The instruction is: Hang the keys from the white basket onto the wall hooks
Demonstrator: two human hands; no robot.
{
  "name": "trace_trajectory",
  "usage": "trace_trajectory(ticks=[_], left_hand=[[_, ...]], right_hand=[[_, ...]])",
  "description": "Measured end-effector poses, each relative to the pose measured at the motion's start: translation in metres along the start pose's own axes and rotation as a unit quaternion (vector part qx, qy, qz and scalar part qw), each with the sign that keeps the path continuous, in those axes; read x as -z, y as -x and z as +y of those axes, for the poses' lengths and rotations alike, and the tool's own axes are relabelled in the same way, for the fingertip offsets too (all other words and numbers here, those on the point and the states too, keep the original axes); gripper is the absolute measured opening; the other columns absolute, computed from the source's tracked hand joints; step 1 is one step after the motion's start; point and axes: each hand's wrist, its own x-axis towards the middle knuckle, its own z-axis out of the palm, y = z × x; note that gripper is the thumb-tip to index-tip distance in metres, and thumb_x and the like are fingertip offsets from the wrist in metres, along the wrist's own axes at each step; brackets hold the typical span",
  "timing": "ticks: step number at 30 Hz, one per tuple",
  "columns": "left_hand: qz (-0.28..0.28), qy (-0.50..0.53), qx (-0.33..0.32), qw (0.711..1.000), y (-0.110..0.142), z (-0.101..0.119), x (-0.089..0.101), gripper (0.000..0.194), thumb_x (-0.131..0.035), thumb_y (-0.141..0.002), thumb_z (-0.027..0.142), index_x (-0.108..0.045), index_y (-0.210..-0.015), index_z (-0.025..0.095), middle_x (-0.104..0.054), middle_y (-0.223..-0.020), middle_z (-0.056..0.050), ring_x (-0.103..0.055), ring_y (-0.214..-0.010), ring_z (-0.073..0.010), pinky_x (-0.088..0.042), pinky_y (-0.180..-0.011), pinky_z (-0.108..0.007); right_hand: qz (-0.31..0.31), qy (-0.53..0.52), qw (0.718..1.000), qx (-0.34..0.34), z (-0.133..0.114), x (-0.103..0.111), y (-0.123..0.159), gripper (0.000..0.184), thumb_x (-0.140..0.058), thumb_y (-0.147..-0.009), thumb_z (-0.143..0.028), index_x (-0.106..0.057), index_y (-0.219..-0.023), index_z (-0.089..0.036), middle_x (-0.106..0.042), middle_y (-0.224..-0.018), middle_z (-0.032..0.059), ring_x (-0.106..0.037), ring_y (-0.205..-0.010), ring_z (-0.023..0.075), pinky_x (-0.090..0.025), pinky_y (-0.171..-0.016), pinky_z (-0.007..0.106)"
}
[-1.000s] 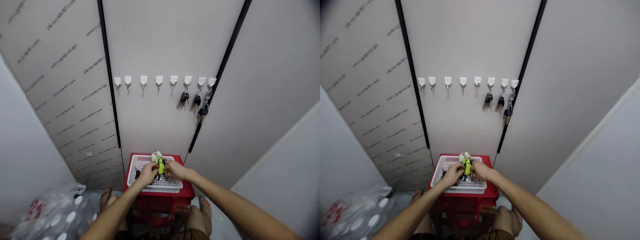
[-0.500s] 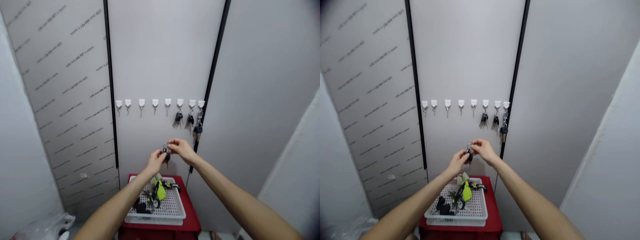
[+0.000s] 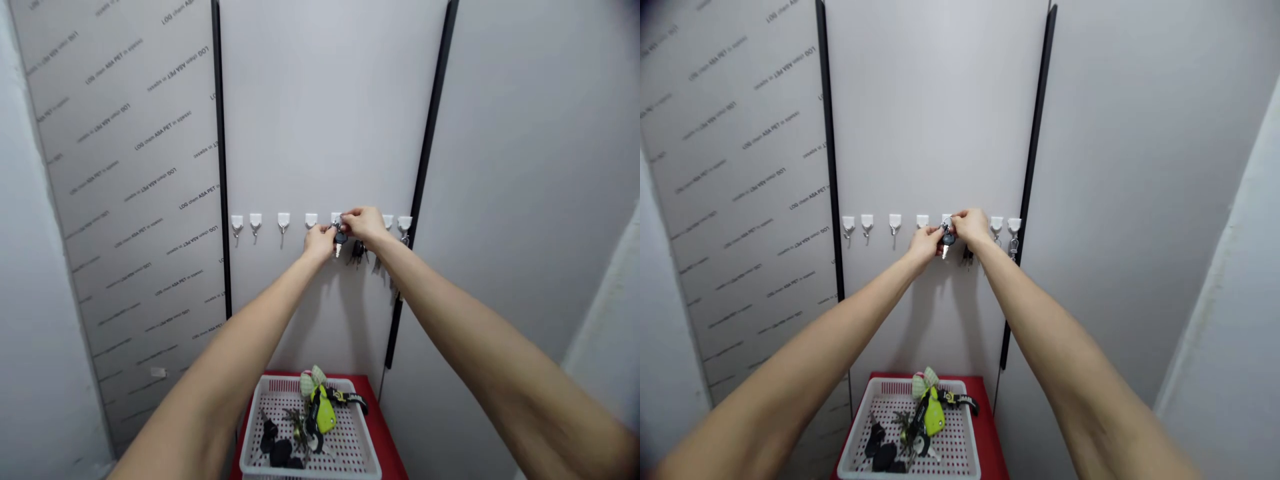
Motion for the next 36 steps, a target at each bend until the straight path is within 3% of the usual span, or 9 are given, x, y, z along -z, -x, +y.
trace_trajectory(ticks=[8,14,18,20,23,26,29,32,36], left_hand=[[-0.051,0.05,0.057,0.996,0.023,-0.034,0.0,0.016,-0.04,-0.071,0.02,-0.046,-0.083,0.012,-0.049,-0.056,0.002,-0.044,-0.039,-0.0032,-0.034,-0.039,-0.014],[-0.066,0.043,0.082,0.994,0.039,-0.057,0.011,0.025,-0.045,-0.068,0.019,-0.044,-0.092,0.014,-0.054,-0.066,-0.001,-0.048,-0.046,-0.0033,-0.035,-0.044,-0.014],[-0.109,-0.027,0.081,0.99,0.068,-0.1,0.03,0.025,-0.043,-0.067,0.014,-0.047,-0.092,0.012,-0.055,-0.072,-0.003,-0.049,-0.05,-0.0041,-0.036,-0.047,-0.015],[-0.136,-0.062,0.095,0.984,0.091,-0.129,0.04,0.023,-0.042,-0.067,0.013,-0.049,-0.089,0.011,-0.056,-0.073,-0.004,-0.049,-0.052,-0.0045,-0.037,-0.05,-0.015],[-0.16,-0.107,0.107,0.975,0.13,-0.17,0.054,0.023,-0.04,-0.067,0.012,-0.051,-0.087,0.01,-0.057,-0.077,-0.006,-0.051,-0.058,-0.0067,-0.04,-0.056,-0.018],[-0.174,-0.166,0.087,0.967,0.158,-0.2,0.068,0.022,-0.04,-0.067,0.014,-0.052,-0.084,0.011,-0.058,-0.081,-0.006,-0.052,-0.069,-0.0096,-0.041,-0.063,-0.02],[-0.192,-0.27,0.05,0.942,0.173,-0.213,0.083,0.022,-0.04,-0.066,0.016,-0.053,-0.084,0.014,-0.059,-0.083,-0.005,-0.051,-0.076,-0.0111,-0.039,-0.069,-0.022],[-0.24,-0.389,0.001,0.889,0.181,-0.213,0.095,0.025,-0.04,-0.064,0.014,-0.054,-0.085,0.017,-0.058,-0.086,-0.004,-0.05,-0.08,-0.0127,-0.037,-0.072,-0.023],[-0.354,-0.516,-0.066,0.777,0.189,-0.209,0.1,0.025,-0.042,-0.06,0.01,-0.057,-0.078,0.018,-0.059,-0.082,-0.006,-0.05,-0.082,-0.0181,-0.034,-0.073,-0.029]], right_hand=[[-0.024,0.098,0.995,0.026,0.034,-0.006,0.016,0.022,-0.041,-0.061,-0.009,-0.056,-0.076,-0.011,-0.053,-0.047,0.0003,-0.052,-0.046,0.0092,-0.043,-0.048,0.021],[0.048,0.155,0.98,0.119,0.046,-0.004,0.035,0.029,-0.04,-0.06,-0.011,-0.056,-0.084,-0.009,-0.058,-0.066,0.0052,-0.054,-0.059,0.0115,-0.042,-0.061,0.026],[0.096,0.177,0.956,0.214,0.067,-0.004,0.073,0.029,-0.04,-0.059,-0.012,-0.055,-0.084,-0.011,-0.056,-0.081,0.0064,-0.051,-0.064,0.011,-0.04,-0.066,0.027],[0.041,0.179,0.958,0.222,0.09,-0.008,0.103,0.027,-0.04,-0.06,-0.013,-0.055,-0.083,-0.013,-0.055,-0.08,0.0056,-0.05,-0.062,0.0102,-0.04,-0.062,0.025],[-0.151,0.206,0.953,0.163,0.132,-0.021,0.157,0.022,-0.041,-0.061,-0.013,-0.057,-0.076,-0.014,-0.057,-0.07,0.0041,-0.049,-0.058,0.0103,-0.04,-0.059,0.024],[-0.314,0.22,0.916,0.121,0.167,-0.035,0.205,0.021,-0.04,-0.063,-0.01,-0.058,-0.072,-0.015,-0.059,-0.069,0.0037,-0.05,-0.062,0.0107,-0.039,-0.061,0.023],[-0.376,0.24,0.882,0.151,0.179,-0.044,0.233,0.02,-0.041,-0.063,-0.01,-0.058,-0.073,-0.016,-0.059,-0.072,0.0039,-0.05,-0.068,0.0118,-0.037,-0.068,0.024],[-0.427,0.274,0.842,0.182,0.174,-0.049,0.242,0.023,-0.042,-0.062,-0.01,-0.058,-0.078,-0.016,-0.059,-0.078,0.0053,-0.05,-0.076,0.0135,-0.035,-0.071,0.024],[-0.533,0.366,0.748,0.152,0.165,-0.057,0.245,0.022,-0.045,-0.06,-0.013,-0.059,-0.077,-0.014,-0.06,-0.078,0.0087,-0.053,-0.074,0.0169,-0.038,-0.065,0.024]])
